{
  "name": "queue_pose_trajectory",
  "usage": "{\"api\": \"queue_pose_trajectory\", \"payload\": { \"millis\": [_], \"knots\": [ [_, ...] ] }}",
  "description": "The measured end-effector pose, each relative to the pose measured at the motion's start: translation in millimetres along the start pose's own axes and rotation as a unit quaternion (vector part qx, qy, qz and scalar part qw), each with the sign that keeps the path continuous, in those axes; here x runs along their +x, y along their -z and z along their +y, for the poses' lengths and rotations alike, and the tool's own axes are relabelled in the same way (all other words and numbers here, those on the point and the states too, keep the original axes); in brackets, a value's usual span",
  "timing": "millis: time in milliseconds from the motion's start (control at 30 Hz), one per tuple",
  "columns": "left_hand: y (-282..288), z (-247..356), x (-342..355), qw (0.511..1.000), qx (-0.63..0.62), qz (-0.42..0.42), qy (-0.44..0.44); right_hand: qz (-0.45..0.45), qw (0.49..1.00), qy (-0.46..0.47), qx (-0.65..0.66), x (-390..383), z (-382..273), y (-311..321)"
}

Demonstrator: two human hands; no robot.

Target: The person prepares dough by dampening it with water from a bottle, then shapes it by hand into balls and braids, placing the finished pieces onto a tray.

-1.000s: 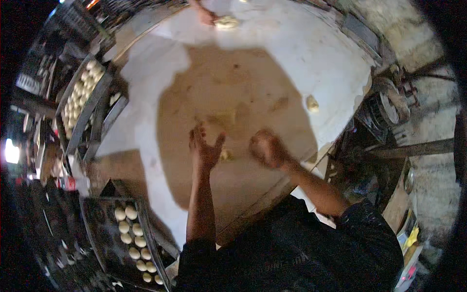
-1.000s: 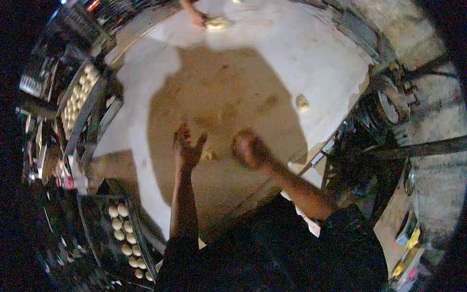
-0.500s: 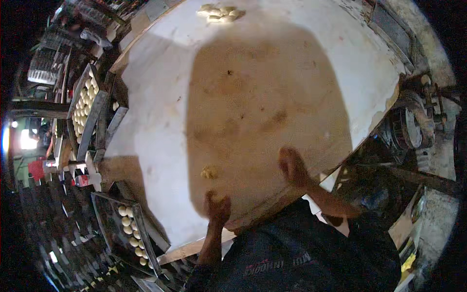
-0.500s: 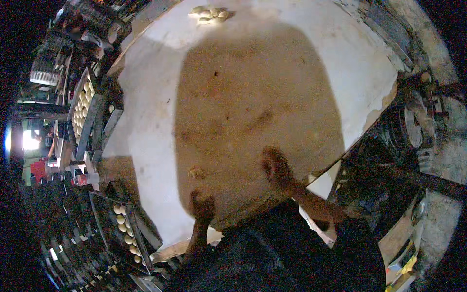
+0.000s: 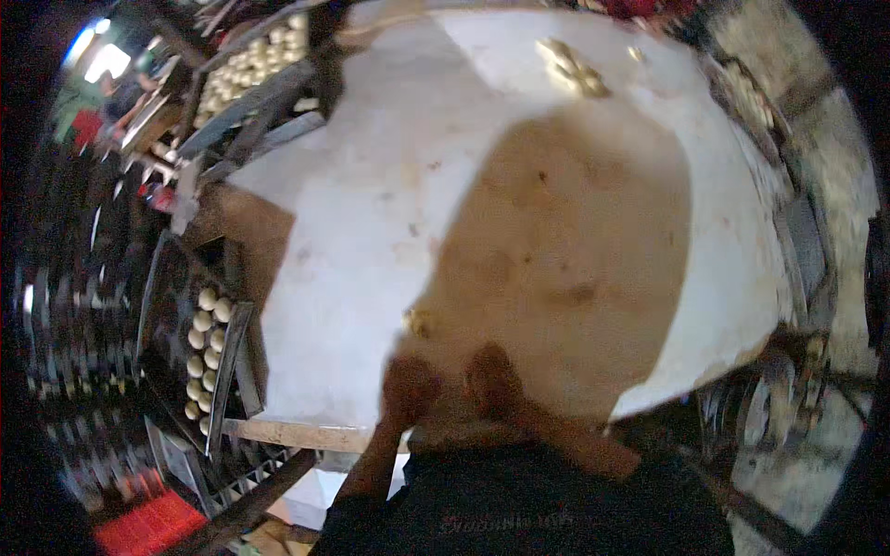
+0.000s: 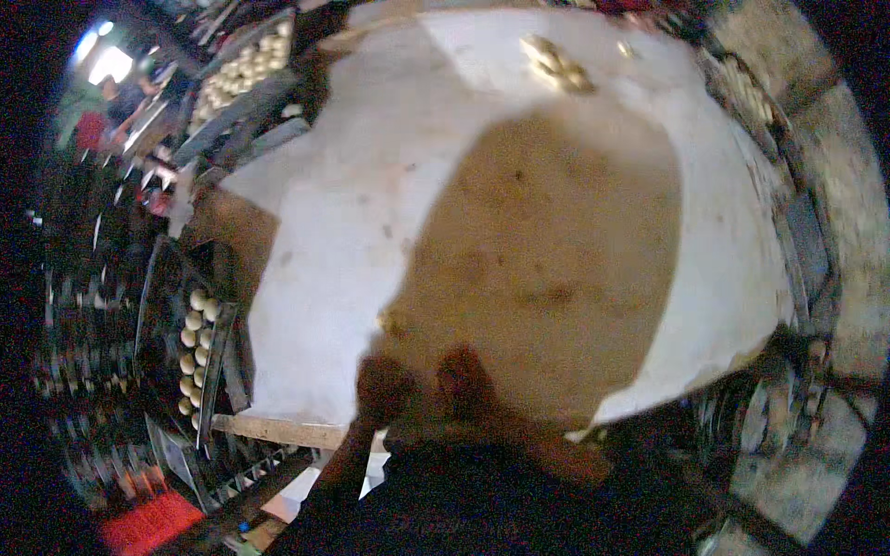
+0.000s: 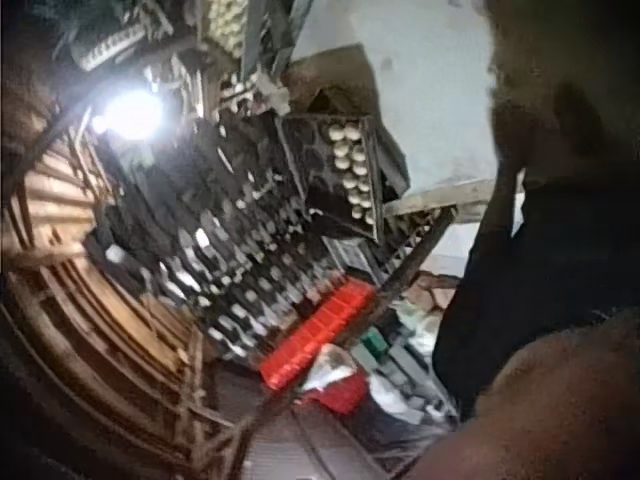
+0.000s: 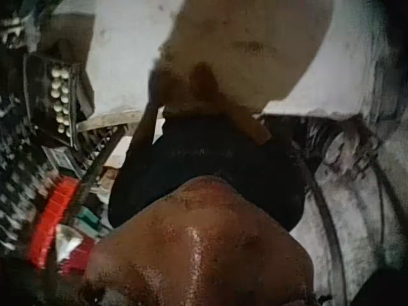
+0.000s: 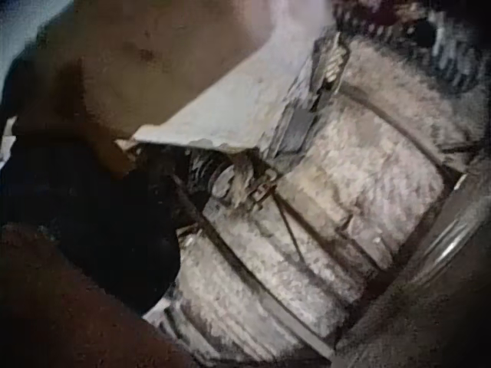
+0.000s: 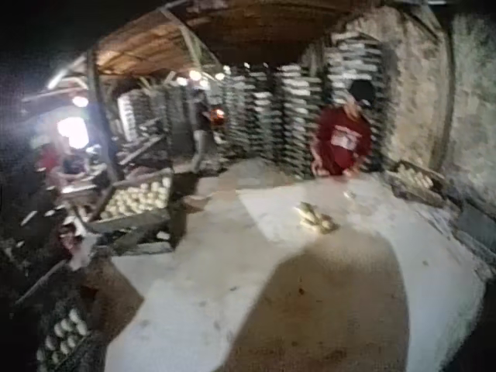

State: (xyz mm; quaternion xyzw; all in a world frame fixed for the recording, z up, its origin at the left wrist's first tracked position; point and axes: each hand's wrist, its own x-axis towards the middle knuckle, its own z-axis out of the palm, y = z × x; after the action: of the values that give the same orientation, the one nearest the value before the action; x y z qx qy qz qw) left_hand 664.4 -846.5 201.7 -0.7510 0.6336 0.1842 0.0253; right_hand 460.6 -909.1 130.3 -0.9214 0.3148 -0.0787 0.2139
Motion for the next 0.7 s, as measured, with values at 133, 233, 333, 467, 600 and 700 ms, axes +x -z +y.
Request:
{"api": "queue_pose_trajectory", "payload": {
  "millis": [133, 233, 333, 467, 600, 700],
  "knots": [
    [-8, -55, -70, 0.991, -0.014, 0.106, -0.083, -0.159, 0.969, 0.168, 0.087, -9, 46, 101],
    [51, -94, -30, 0.961, 0.022, 0.275, 0.0, 0.117, 0.99, 0.071, -0.007, 31, 73, 127],
    [23, -92, 22, 0.952, -0.183, 0.226, 0.095, 0.161, 0.985, 0.036, -0.039, 96, 38, 137],
    [64, -2, 9, 0.676, -0.687, 0.212, 0.16, 0.141, 0.989, 0.037, -0.032, 57, 27, 95],
    [24, -90, -49, 0.966, -0.062, 0.23, -0.105, 0.034, 0.994, 0.105, 0.007, 28, 61, 124],
    [48, -132, -5, 0.937, -0.094, 0.333, -0.041, 0.217, 0.967, 0.032, -0.127, 61, 106, 119]
  ]
}}
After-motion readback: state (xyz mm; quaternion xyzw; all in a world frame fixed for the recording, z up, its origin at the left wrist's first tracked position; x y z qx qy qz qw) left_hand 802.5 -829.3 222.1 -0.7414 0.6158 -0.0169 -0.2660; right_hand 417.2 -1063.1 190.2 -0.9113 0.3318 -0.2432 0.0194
